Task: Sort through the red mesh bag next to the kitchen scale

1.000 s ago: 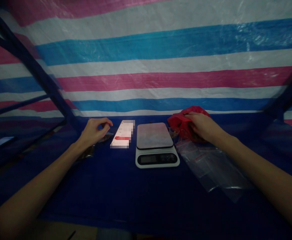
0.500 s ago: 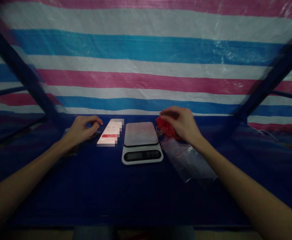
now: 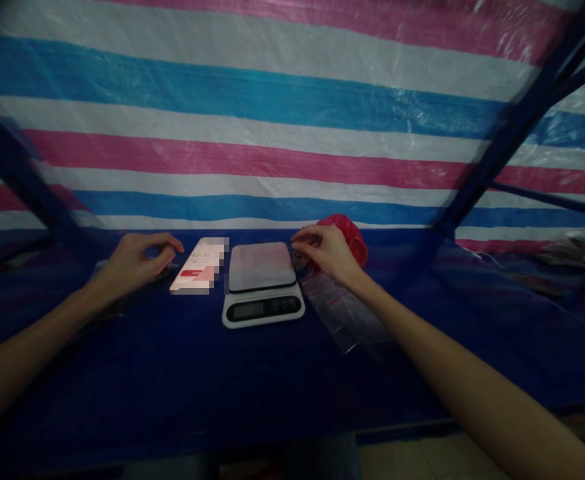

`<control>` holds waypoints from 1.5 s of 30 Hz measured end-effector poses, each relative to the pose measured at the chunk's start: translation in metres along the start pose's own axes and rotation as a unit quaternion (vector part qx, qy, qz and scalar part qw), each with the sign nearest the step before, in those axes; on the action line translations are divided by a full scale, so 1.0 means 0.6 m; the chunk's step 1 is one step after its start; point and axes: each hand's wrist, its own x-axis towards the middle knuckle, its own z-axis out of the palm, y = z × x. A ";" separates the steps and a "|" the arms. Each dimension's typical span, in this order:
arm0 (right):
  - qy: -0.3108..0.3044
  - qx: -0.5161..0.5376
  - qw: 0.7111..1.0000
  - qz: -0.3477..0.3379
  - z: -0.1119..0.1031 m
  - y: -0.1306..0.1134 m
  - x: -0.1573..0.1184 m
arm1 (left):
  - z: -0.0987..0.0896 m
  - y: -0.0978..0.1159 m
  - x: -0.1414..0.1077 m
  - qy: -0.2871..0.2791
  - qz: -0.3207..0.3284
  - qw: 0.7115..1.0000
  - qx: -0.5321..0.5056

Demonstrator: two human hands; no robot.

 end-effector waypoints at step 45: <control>-0.331 -0.233 0.908 -0.111 0.098 0.021 0.207 | -0.006 -0.015 -0.001 -0.004 0.034 0.999 0.040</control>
